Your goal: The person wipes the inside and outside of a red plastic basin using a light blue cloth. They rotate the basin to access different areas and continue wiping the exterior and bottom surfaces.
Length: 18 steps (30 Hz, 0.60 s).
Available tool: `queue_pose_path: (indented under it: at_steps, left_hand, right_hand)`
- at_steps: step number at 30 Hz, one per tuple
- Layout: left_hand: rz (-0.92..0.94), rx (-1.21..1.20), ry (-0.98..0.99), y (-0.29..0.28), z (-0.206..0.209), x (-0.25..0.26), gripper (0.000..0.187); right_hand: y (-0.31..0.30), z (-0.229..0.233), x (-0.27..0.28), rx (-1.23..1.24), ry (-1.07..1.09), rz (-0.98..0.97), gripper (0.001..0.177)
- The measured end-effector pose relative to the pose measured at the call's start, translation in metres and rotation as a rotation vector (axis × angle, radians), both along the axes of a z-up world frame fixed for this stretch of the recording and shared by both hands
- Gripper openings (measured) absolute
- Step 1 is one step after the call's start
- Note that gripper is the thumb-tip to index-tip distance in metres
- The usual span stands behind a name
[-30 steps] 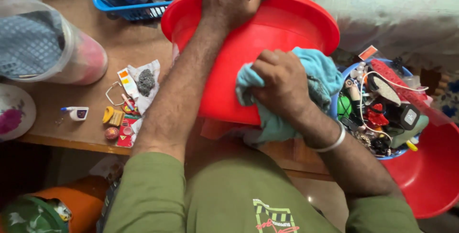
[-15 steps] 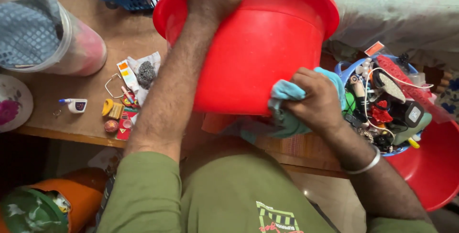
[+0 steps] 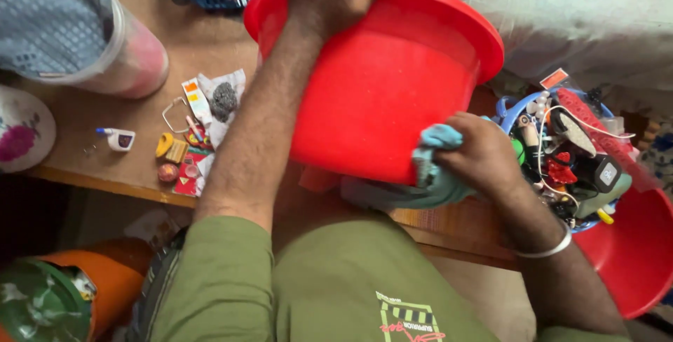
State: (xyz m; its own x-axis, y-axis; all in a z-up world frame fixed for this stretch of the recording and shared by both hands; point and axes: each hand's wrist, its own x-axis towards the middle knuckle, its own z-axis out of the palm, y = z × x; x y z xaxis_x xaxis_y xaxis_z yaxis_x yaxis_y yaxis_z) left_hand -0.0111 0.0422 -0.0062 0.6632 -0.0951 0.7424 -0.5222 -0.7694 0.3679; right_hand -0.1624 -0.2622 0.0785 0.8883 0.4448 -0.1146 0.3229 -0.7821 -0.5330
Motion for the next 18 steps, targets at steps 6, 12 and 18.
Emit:
queue_pose_path:
  at_steps: [6,12,18]
  left_hand:
    - [0.036,-0.002,-0.075,0.004,-0.003,0.002,0.011]
    - [0.019,-0.001,0.037,-0.02,0.004,-0.001,0.015]
    - [-0.01,0.01,-0.034,0.008,0.014,-0.021,0.018]
  right_hand:
    - [-0.001,-0.019,-0.004,0.189,-0.035,-0.054,0.021]
    - [0.064,0.003,0.005,0.068,-0.338,0.114,0.033]
    - [0.117,0.008,-0.005,0.11,-0.5,0.249,0.035]
